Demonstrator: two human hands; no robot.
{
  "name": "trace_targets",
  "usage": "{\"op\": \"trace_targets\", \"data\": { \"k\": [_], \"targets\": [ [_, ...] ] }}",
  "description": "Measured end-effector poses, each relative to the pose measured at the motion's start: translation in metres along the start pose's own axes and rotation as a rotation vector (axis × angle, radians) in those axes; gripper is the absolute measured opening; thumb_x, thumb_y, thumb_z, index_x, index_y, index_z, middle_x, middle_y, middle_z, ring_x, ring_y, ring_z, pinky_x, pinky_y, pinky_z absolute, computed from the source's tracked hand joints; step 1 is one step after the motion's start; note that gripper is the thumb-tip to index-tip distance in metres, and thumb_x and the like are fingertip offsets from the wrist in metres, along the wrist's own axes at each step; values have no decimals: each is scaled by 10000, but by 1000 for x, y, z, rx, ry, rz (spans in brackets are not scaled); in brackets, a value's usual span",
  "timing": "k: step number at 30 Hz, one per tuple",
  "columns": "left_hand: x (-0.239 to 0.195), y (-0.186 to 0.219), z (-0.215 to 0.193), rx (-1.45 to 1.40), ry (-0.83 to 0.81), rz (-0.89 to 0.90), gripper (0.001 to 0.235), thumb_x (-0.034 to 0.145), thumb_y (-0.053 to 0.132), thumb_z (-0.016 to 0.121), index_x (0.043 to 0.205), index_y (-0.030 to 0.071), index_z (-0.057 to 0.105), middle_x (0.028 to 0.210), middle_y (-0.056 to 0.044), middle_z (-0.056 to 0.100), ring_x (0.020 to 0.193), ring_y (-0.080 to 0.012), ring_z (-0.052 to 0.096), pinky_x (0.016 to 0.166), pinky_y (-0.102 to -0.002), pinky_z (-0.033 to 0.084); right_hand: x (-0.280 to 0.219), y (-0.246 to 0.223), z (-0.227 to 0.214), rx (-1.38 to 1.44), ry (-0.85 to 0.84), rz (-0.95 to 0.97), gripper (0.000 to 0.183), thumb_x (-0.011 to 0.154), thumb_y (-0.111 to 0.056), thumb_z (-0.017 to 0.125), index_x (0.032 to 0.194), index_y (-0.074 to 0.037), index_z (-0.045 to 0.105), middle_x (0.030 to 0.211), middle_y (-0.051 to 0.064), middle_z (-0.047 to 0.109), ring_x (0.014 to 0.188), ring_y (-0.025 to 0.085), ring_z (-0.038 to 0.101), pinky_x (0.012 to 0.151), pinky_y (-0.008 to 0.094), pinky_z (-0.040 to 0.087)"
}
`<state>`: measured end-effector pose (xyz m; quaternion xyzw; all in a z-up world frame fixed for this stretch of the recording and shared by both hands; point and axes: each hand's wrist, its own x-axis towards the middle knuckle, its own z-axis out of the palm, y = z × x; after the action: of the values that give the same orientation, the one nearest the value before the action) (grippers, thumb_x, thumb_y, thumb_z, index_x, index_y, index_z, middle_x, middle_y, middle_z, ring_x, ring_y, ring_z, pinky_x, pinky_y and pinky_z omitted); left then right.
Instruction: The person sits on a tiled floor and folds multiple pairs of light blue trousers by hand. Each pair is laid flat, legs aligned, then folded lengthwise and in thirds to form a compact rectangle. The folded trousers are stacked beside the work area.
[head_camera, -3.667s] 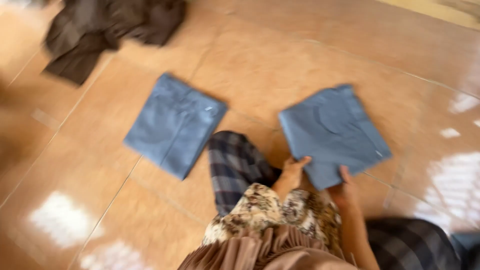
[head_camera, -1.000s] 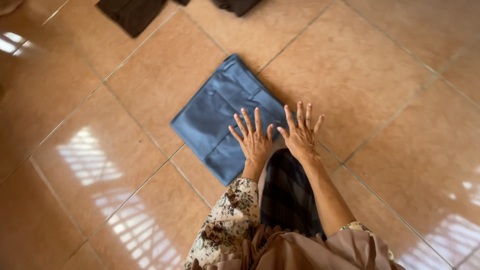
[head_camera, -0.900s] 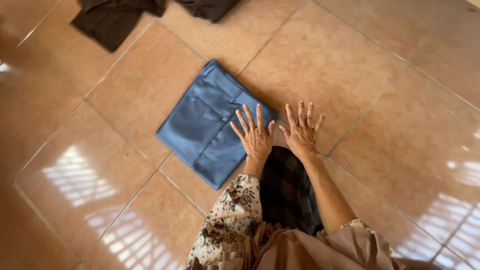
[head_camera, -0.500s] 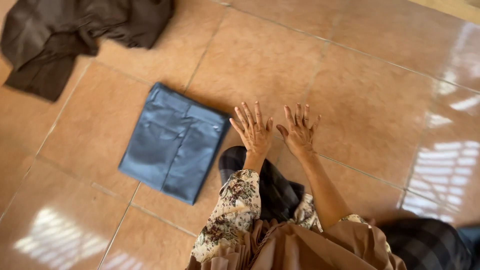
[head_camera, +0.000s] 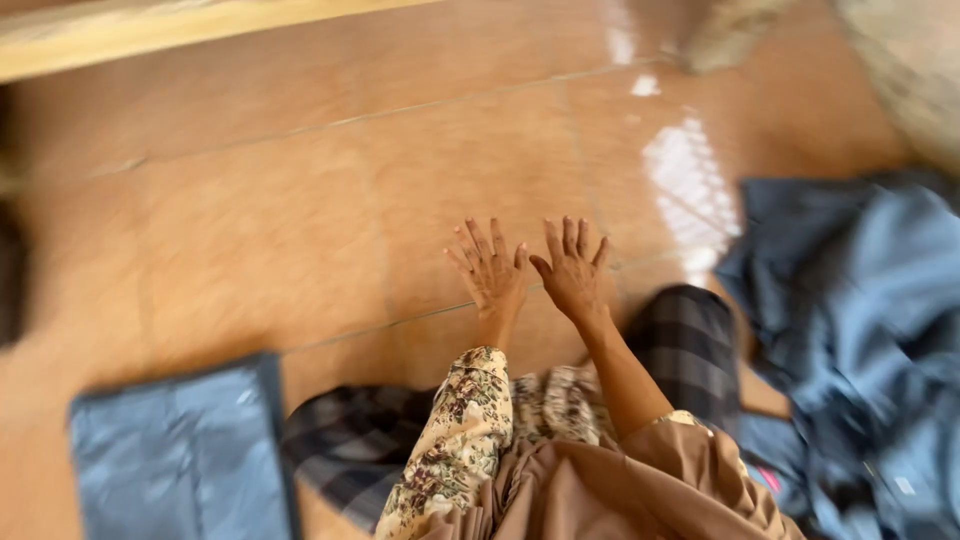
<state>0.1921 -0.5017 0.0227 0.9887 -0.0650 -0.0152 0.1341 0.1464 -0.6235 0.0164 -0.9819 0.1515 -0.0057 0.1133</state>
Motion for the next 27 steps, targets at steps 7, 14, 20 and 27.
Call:
{"op": "trace_targets", "data": {
  "k": [7,14,20,27],
  "targets": [
    [-63,201,18,-85,-196,444,691,1046,555,357,1629,209,228,1699,-198,104,1570,-406,15,1203,-682,-29,-73,193,-58,-139,192,368,720,1029,-597,445,1643,-269,259,1662,156,311,1573,355,152,1189,713,74],
    [-162,326,38,-164,-89,876,658,999,517,454,1571,202,379,1636,-210,311,1545,-408,188,1204,-677,52,-186,310,-98,-256,516,534,689,983,-448,604,1597,-220,390,1583,143,448,1479,317,371,1150,621,239],
    [-212,365,40,-316,-138,1047,640,1021,530,426,1556,180,407,1573,-231,405,1483,-431,324,1169,-705,147,-287,353,-187,-555,839,677,496,930,-385,742,1407,-282,654,1354,28,620,1222,269,550,1019,499,254],
    [-224,363,71,-721,-707,973,640,1011,455,542,1555,146,407,1426,-264,543,1268,-439,587,1012,-581,485,-276,500,-181,33,843,894,731,772,-85,740,1481,-79,560,1186,227,577,1027,514,635,848,587,515]
  ]
}}
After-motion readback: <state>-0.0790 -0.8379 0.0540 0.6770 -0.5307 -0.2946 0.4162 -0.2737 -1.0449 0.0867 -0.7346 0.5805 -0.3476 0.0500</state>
